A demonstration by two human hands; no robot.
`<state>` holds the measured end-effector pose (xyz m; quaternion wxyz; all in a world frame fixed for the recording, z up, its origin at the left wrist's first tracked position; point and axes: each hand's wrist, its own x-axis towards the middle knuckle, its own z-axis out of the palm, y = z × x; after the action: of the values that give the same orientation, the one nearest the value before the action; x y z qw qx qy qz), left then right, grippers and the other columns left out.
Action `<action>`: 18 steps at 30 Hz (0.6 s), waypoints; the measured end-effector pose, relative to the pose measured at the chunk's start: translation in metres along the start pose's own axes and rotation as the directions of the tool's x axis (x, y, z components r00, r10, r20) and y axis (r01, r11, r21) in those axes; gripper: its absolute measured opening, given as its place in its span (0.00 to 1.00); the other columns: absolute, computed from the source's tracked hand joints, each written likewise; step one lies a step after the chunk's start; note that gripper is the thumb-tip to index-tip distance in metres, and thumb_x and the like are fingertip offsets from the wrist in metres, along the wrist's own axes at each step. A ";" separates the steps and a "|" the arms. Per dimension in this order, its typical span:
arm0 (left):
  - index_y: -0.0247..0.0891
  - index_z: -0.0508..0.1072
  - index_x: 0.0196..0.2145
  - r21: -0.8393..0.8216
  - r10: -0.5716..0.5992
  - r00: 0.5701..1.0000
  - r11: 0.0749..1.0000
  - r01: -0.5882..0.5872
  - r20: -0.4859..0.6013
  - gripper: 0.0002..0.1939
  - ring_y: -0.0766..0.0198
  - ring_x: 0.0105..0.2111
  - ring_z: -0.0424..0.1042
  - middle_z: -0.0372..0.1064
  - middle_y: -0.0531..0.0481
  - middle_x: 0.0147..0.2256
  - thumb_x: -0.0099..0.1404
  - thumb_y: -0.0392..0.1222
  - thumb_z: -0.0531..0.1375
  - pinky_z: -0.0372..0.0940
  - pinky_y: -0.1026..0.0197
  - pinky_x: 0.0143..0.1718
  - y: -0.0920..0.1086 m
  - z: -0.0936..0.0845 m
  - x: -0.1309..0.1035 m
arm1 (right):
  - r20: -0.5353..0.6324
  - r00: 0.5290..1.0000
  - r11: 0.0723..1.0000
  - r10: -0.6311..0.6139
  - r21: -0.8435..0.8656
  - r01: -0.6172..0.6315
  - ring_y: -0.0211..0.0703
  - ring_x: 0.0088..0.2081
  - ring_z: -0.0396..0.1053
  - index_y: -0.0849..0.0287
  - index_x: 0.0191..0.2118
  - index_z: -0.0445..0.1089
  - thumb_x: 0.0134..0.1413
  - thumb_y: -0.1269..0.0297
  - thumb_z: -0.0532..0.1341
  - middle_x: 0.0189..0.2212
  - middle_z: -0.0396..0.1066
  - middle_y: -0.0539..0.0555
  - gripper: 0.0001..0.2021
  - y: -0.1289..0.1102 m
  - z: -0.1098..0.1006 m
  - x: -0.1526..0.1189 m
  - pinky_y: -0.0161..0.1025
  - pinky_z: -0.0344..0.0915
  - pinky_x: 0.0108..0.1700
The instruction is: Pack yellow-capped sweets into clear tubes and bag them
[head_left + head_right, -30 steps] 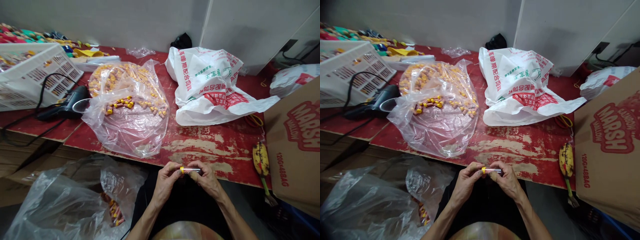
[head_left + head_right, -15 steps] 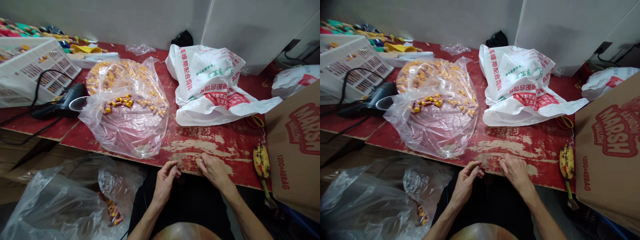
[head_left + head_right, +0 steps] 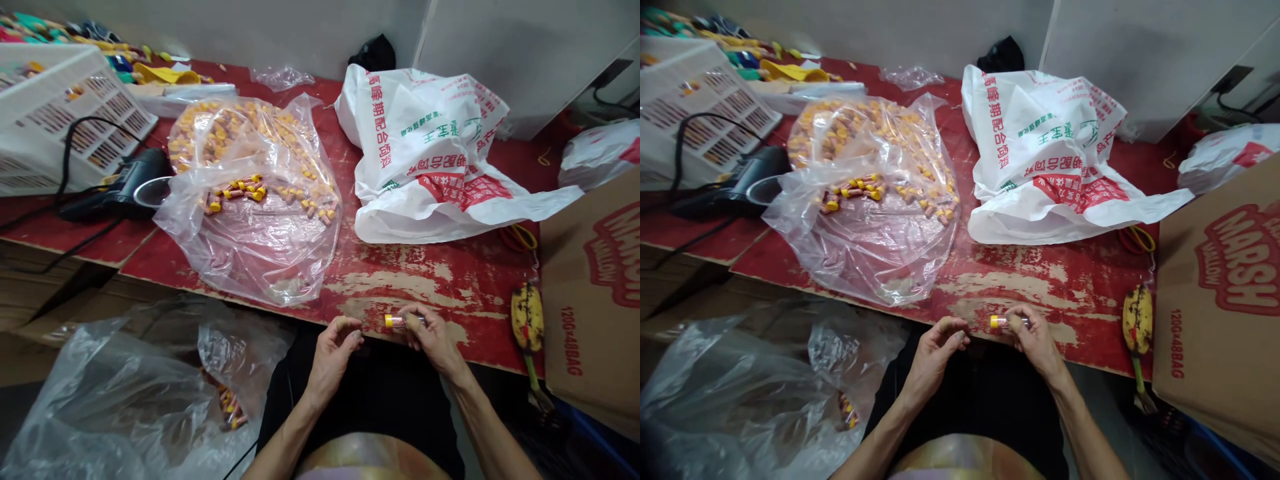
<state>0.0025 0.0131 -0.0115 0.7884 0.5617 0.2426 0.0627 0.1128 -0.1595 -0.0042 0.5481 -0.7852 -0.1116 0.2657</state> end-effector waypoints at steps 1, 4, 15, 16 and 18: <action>0.36 0.73 0.35 -0.004 0.007 1.000 1.000 -0.007 0.011 0.10 0.64 0.29 0.69 0.68 0.51 0.31 0.56 0.44 0.64 0.64 0.64 0.31 0.000 0.001 -0.001 | 0.014 1.000 0.998 0.015 0.062 -0.015 0.34 0.15 0.55 0.58 0.38 0.65 0.54 0.48 0.56 0.15 0.58 0.43 0.17 -0.001 0.004 -0.004 0.31 0.50 0.18; 0.37 0.73 0.34 -0.019 0.038 0.998 0.999 -0.037 0.051 0.10 0.63 0.31 0.69 0.67 0.50 0.33 0.55 0.43 0.64 0.64 0.64 0.31 0.002 0.005 -0.002 | 0.068 0.998 0.987 -0.010 0.159 -0.001 0.33 0.16 0.56 0.59 0.39 0.66 0.54 0.50 0.58 0.16 0.59 0.44 0.16 -0.007 0.013 -0.012 0.31 0.52 0.20; 0.36 0.73 0.35 -0.200 0.016 0.991 0.980 0.011 0.134 0.10 0.68 0.23 0.67 0.70 0.52 0.24 0.59 0.45 0.63 0.64 0.65 0.27 0.002 0.005 -0.008 | 0.232 0.965 0.972 -0.120 0.226 0.066 0.34 0.26 0.62 0.55 0.44 0.67 0.54 0.56 0.61 0.29 0.66 0.48 0.13 -0.005 0.021 -0.020 0.32 0.60 0.28; 0.36 0.73 0.35 -0.215 0.014 0.990 0.976 0.017 0.142 0.10 0.68 0.22 0.67 0.70 0.52 0.23 0.59 0.45 0.63 0.63 0.65 0.26 0.002 0.005 -0.008 | 0.229 0.965 0.976 -0.130 0.200 0.084 0.36 0.29 0.64 0.54 0.45 0.67 0.54 0.57 0.61 0.31 0.67 0.49 0.13 -0.006 0.022 -0.021 0.33 0.62 0.30; 0.36 0.73 0.34 -0.243 0.011 0.989 0.970 0.026 0.149 0.11 0.67 0.21 0.67 0.69 0.52 0.21 0.58 0.46 0.63 0.63 0.66 0.24 0.002 0.004 -0.006 | 0.226 0.958 0.978 -0.175 0.149 0.144 0.39 0.35 0.67 0.54 0.44 0.67 0.54 0.59 0.61 0.36 0.68 0.51 0.12 -0.008 0.023 -0.022 0.36 0.65 0.36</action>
<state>-0.0009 0.0078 -0.0067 0.8678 0.4627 0.1753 0.0470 0.0826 -0.1486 0.0037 0.6008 -0.6985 -0.2216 0.3194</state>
